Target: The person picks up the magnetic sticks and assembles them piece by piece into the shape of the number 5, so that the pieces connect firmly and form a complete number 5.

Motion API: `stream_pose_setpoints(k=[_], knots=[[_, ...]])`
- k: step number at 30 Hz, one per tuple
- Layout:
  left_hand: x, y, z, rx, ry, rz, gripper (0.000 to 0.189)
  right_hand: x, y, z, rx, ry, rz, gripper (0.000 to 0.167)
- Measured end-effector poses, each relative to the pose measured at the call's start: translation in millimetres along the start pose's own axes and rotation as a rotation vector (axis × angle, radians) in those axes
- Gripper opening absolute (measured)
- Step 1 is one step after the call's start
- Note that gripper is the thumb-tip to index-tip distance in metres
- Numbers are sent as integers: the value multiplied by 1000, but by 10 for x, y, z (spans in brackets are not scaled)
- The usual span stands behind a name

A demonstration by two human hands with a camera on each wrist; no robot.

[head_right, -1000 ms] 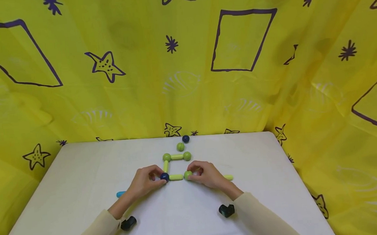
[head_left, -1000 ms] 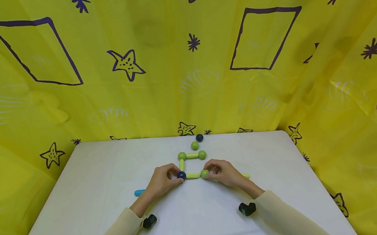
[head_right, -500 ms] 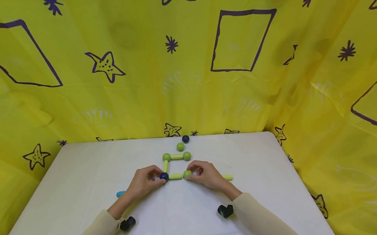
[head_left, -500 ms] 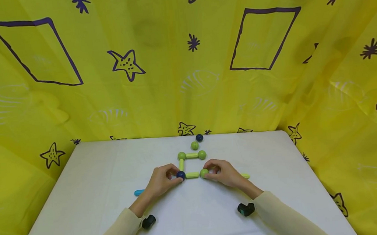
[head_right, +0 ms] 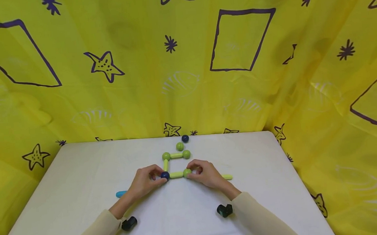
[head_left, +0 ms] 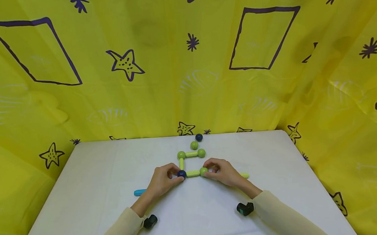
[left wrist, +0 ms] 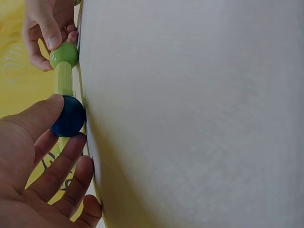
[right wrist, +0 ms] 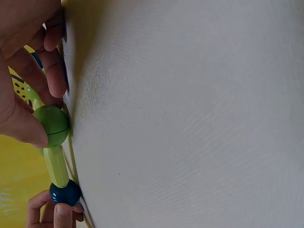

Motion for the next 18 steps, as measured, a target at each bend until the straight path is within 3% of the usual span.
stream_pose_setpoints(k=[11, 18], knots=[[-2, 0, -8, 4, -10, -29, 18, 14, 12, 6, 16, -2, 16, 22], [26, -12, -21, 5, -11, -6, 18, -27, 39, -18, -37, -2, -6, 27]])
Point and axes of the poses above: each hand's wrist, its own y-axis away from the middle knuckle, its own z-axis out of the palm, x = y × z, the point moved 10 cm from there along -y, towards the middle knuckle, and after that the axes turned 12 degrees about -y, right-handed, at the moved point
